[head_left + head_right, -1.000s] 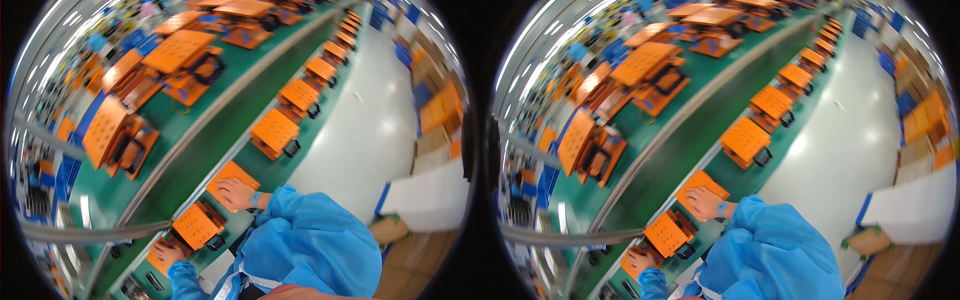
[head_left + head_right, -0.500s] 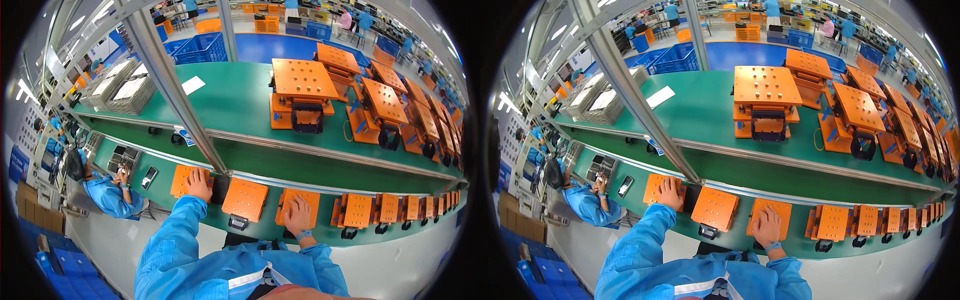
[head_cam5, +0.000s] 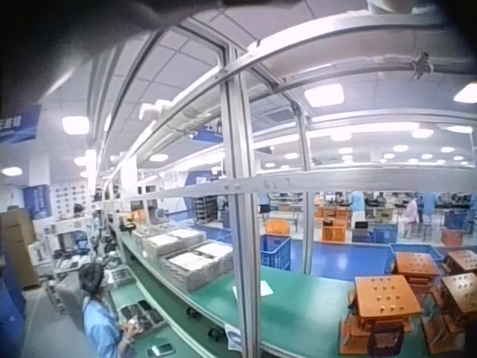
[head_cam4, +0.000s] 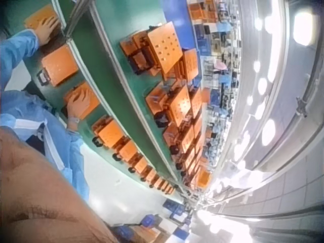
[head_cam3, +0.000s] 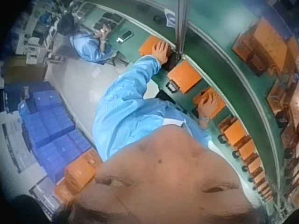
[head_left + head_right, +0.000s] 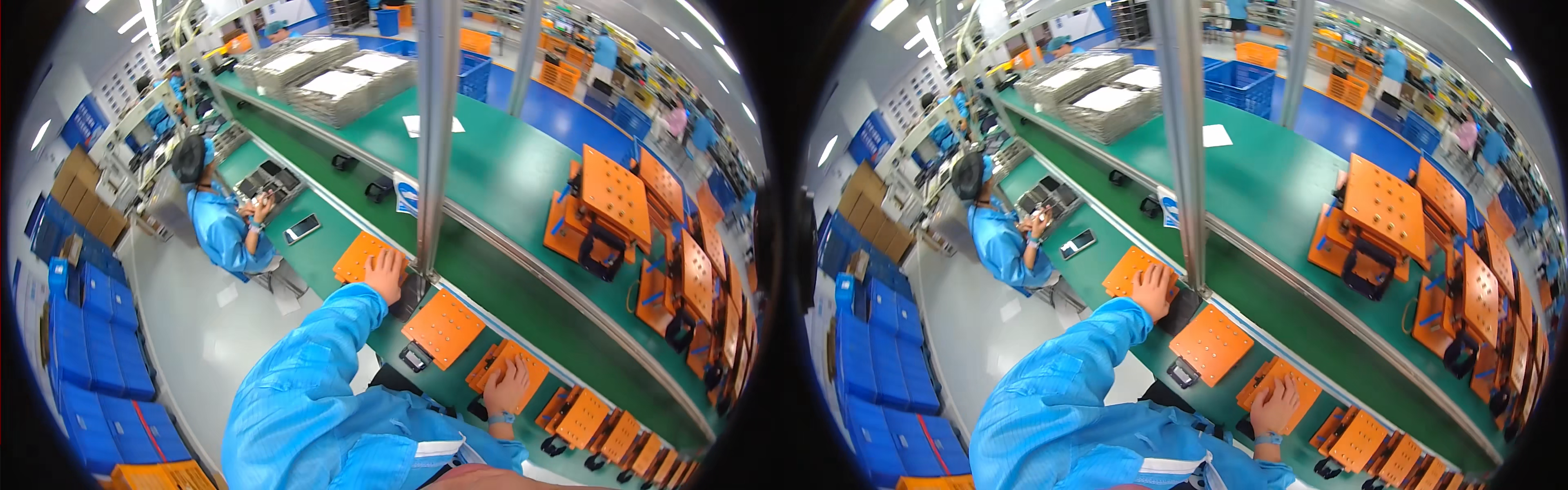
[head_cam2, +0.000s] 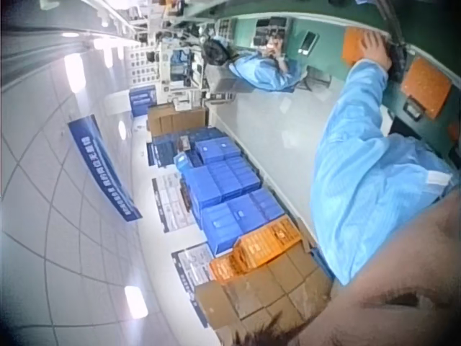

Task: Organize and move orange component jigs along a factory assembly line.

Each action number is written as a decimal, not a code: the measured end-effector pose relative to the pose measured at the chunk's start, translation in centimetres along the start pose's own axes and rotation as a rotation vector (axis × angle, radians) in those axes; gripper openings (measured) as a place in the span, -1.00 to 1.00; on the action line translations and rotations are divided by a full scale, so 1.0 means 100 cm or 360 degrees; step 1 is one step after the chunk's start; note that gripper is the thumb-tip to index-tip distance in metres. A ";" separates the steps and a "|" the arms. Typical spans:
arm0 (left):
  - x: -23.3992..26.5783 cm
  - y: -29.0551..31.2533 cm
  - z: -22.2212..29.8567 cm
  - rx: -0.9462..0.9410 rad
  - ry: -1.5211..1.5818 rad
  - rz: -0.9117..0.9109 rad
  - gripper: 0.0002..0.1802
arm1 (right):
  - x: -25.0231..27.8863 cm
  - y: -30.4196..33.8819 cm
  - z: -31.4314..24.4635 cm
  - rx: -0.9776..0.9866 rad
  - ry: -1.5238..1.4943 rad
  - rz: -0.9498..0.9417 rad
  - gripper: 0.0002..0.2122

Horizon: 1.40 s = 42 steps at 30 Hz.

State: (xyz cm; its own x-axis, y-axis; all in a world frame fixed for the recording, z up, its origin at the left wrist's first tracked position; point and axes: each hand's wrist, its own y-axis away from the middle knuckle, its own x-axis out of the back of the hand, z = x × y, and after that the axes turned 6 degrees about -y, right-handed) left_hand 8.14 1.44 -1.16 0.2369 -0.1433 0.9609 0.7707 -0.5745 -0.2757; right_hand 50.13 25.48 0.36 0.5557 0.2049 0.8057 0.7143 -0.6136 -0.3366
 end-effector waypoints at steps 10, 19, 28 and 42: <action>0.002 0.003 0.007 -0.0036 0.0027 -0.0243 0.17 | -0.026 0.021 0.036 0.0066 0.0165 0.0041 -0.61; -0.002 -0.002 0.003 -0.0067 0.0034 -0.0232 0.20 | -0.055 0.016 0.072 0.0014 0.0205 0.0140 -0.61; -0.003 0.000 0.001 -0.0056 0.0019 -0.0225 0.26 | -0.023 0.013 0.028 -0.0037 0.0314 -0.0067 -0.48; -0.013 0.001 -0.007 -0.0005 0.0065 -0.0046 0.13 | -0.002 0.002 -0.002 0.0120 0.0173 -0.0128 -0.30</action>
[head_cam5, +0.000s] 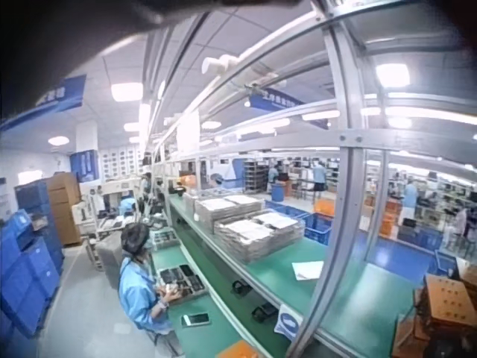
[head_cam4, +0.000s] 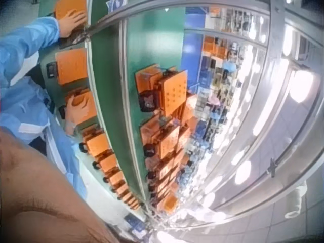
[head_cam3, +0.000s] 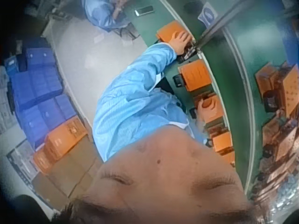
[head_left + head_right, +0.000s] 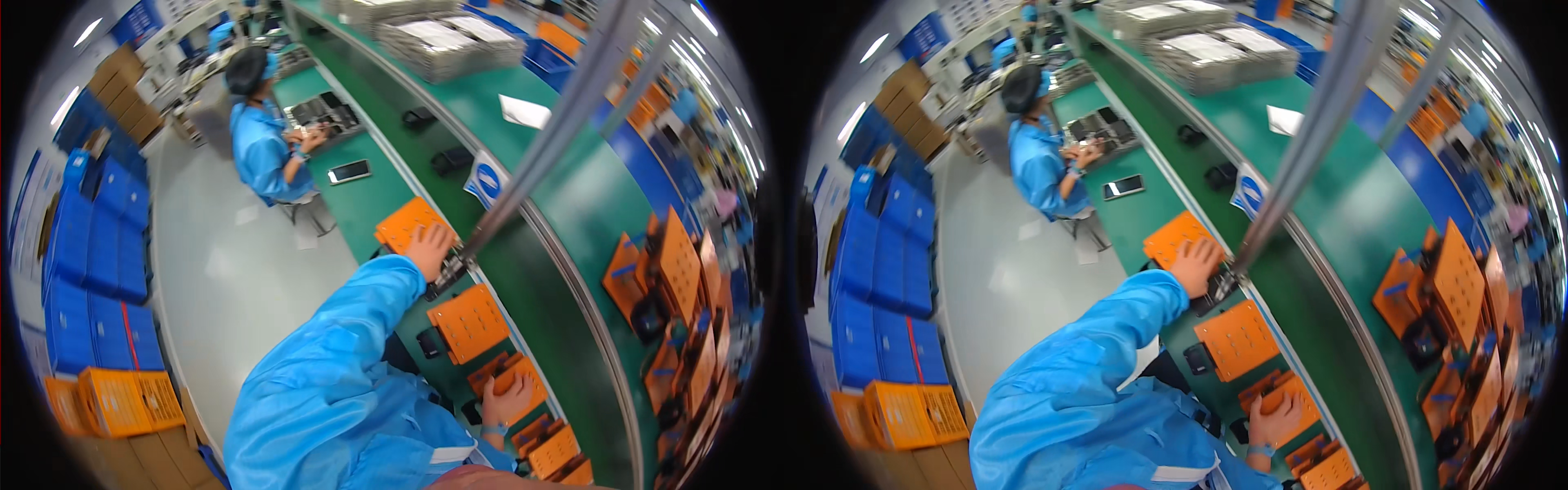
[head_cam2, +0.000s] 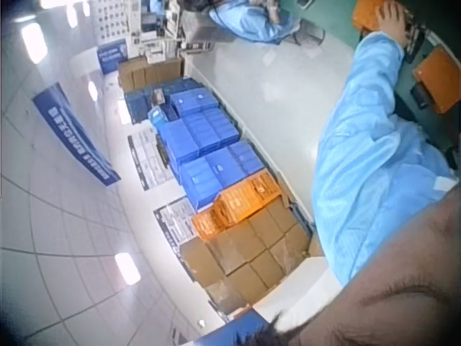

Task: Organize and move orange component jigs along a factory assembly line.

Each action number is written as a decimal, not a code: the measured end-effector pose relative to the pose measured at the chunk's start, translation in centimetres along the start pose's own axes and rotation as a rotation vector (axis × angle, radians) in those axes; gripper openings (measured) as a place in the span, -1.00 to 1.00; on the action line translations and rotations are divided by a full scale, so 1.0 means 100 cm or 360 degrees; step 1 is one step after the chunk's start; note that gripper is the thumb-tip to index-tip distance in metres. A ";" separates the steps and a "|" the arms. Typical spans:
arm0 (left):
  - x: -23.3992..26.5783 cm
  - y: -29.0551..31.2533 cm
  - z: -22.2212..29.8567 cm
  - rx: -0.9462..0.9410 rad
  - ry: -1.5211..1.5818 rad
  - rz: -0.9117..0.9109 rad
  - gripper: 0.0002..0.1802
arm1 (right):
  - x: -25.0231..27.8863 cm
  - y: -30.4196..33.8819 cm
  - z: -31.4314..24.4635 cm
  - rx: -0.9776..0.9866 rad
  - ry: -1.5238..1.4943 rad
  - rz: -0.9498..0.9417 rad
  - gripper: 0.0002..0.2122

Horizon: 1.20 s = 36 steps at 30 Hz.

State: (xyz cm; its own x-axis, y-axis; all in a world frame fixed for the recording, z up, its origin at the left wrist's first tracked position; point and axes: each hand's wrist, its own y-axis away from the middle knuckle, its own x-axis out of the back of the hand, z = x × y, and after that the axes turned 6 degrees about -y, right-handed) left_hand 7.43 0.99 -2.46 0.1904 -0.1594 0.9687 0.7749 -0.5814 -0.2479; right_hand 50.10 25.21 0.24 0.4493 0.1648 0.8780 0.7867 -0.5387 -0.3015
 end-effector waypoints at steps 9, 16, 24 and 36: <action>0.017 -0.015 0.012 -0.0059 0.0093 -0.0106 0.08 | 0.001 0.008 0.013 -0.0082 -0.0007 0.0008 -0.24; 0.016 -0.001 0.014 -0.0053 -0.0011 -0.0088 0.21 | -0.008 0.018 0.021 -0.0130 0.0223 -0.0097 -0.28; 0.013 -0.002 0.009 -0.0046 -0.0011 -0.0135 0.17 | -0.012 0.013 0.014 -0.0085 0.0283 -0.0013 -0.34; 0.008 0.001 0.013 -0.0040 -0.0067 -0.0162 0.20 | -0.016 0.016 0.022 -0.0116 0.0363 -0.0005 -0.31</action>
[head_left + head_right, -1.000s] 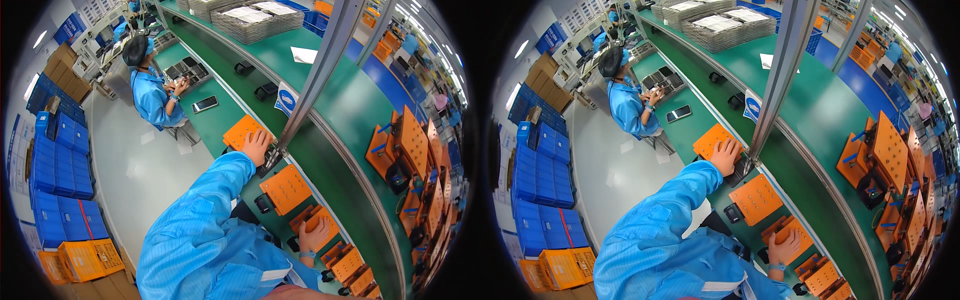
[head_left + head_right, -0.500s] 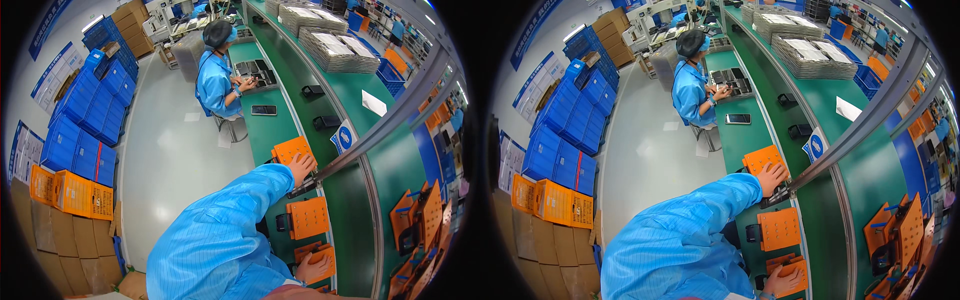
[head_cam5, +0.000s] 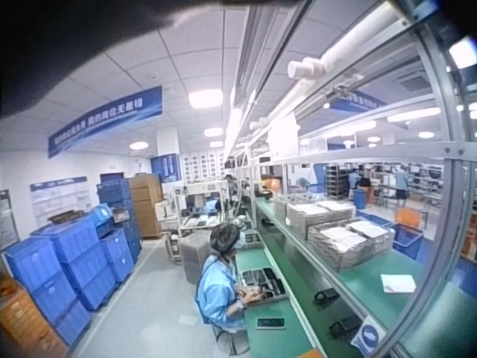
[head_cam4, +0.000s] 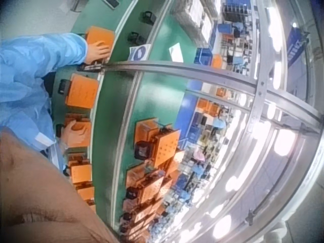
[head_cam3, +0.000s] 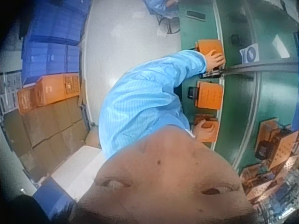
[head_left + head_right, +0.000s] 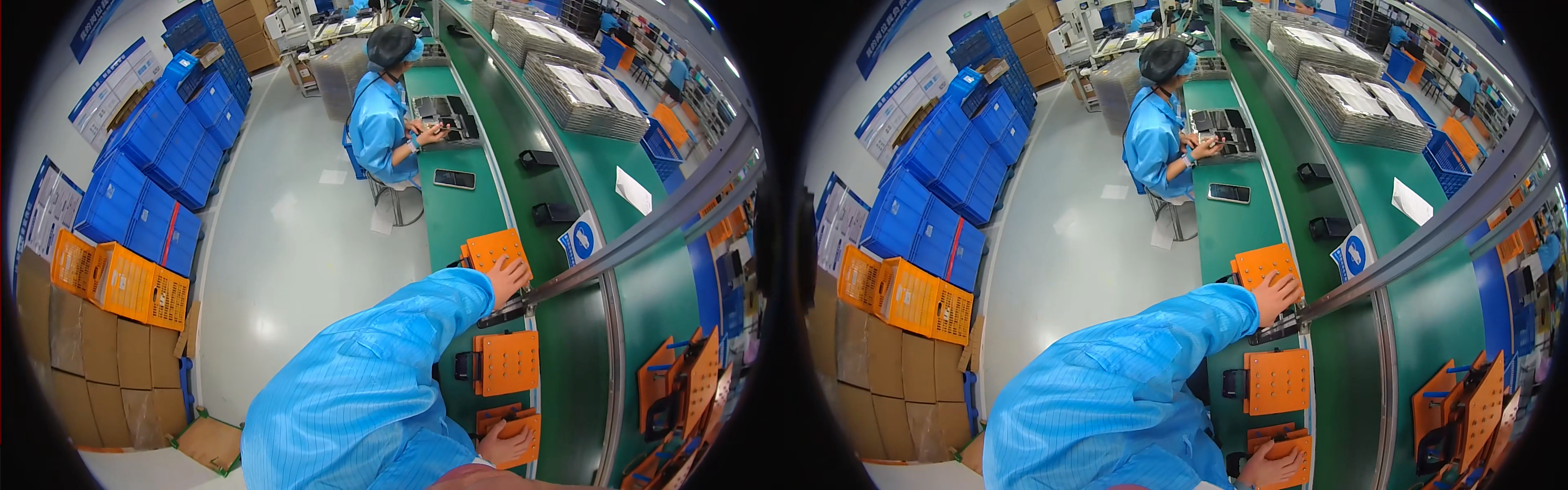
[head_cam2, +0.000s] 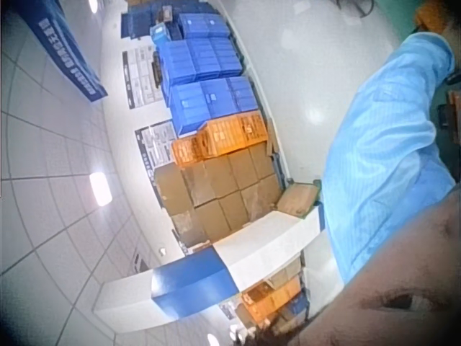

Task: Organize and move orange component jigs along a factory assembly line.

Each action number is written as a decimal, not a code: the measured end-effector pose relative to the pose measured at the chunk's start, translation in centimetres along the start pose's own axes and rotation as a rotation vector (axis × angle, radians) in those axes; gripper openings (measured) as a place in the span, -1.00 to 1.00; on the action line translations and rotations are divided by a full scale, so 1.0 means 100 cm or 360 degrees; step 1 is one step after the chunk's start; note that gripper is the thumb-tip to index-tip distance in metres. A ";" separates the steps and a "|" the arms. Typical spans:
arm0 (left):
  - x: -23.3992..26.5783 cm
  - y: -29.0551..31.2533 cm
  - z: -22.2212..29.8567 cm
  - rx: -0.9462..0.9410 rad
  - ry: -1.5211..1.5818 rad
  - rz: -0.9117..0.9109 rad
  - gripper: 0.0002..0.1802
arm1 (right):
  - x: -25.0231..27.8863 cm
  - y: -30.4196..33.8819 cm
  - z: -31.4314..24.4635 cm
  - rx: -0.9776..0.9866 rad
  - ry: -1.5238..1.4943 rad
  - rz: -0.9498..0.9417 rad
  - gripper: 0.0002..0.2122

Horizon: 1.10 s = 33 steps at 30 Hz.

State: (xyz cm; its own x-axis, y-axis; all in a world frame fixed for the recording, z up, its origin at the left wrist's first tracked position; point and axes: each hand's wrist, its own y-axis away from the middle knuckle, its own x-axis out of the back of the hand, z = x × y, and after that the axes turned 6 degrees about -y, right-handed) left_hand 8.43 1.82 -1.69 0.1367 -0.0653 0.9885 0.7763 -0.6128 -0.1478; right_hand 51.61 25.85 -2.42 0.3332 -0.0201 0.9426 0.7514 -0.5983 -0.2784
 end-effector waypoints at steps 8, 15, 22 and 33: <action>0.005 -0.003 -0.003 0.0000 -0.0037 0.0006 0.16 | -0.003 -0.008 -0.002 0.0020 -0.0011 -0.0013 -0.32; 0.005 -0.008 0.002 -0.0044 0.0023 -0.0010 0.19 | -0.001 -0.004 -0.002 -0.0042 -0.0006 -0.0013 -0.32; 0.009 0.003 -0.005 -0.0018 0.0062 0.0111 0.16 | 0.011 -0.004 -0.008 0.0045 -0.0149 -0.0018 -0.39; 0.010 -0.003 -0.001 -0.0008 0.0047 0.0101 0.19 | 0.001 -0.004 0.001 0.0013 -0.0252 -0.0011 -0.65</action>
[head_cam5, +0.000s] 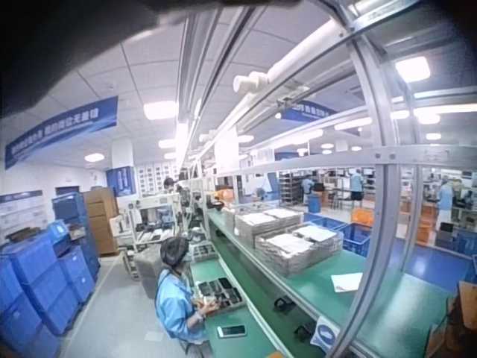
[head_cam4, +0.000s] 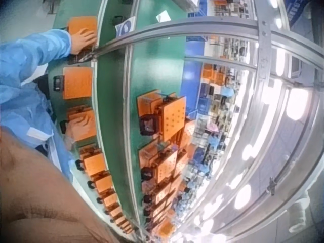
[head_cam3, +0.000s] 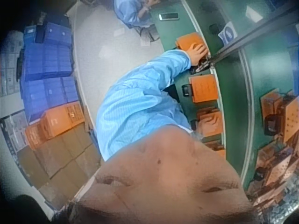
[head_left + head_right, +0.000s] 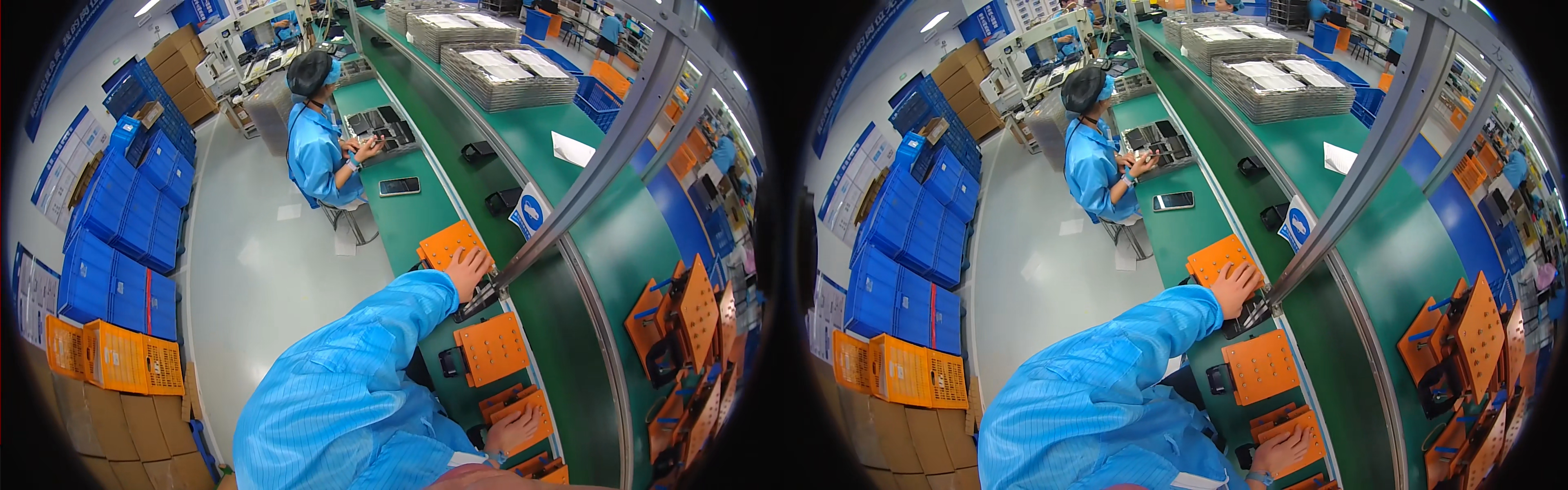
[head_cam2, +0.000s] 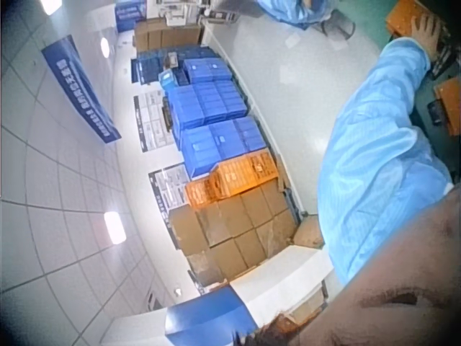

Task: Organize and move orange component jigs along a factory assembly line.

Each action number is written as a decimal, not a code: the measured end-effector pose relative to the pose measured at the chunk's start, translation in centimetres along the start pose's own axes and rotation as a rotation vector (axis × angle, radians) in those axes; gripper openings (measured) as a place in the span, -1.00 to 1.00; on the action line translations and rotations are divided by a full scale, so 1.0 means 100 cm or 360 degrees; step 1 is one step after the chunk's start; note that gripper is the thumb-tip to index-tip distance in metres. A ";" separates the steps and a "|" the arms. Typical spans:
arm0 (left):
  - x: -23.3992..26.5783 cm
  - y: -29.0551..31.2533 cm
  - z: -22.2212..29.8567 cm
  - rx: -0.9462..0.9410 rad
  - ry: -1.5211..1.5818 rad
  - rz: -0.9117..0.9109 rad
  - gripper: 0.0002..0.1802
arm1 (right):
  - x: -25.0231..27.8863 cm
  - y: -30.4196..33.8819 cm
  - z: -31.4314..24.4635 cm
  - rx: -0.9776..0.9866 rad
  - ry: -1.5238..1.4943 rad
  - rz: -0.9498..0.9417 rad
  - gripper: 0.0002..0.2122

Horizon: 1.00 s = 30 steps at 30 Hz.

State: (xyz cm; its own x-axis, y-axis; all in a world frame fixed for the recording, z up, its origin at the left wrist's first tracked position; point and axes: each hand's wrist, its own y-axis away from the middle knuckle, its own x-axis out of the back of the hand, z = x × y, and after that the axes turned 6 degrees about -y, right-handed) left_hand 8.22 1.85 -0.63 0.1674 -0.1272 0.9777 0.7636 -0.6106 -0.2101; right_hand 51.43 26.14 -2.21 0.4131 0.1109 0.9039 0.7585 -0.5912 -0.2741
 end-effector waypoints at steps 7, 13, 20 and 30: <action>0.001 -0.002 0.003 -0.0016 0.0006 -0.0024 0.20 | 0.002 0.002 -0.002 -0.0031 -0.0008 -0.0007 -0.65; 0.004 0.001 -0.002 0.0000 -0.0033 -0.0041 0.20 | -0.003 0.004 0.004 0.0056 -0.0069 -0.0065 -0.65; -0.005 -0.001 0.003 -0.0026 0.0044 -0.0031 0.21 | -0.005 0.005 0.004 0.0008 0.0010 0.0066 -0.68; 0.002 -0.004 0.008 -0.0069 0.0082 -0.0018 0.18 | -0.006 0.015 0.011 0.0018 -0.0047 0.0078 -0.65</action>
State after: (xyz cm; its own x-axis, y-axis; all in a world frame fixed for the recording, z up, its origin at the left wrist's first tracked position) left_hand 8.39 2.70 -0.36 0.1256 -0.1596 0.9792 0.7374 -0.6453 -0.1997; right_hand 52.84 26.04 -3.48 0.4643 0.1056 0.8794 0.7426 -0.5876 -0.3215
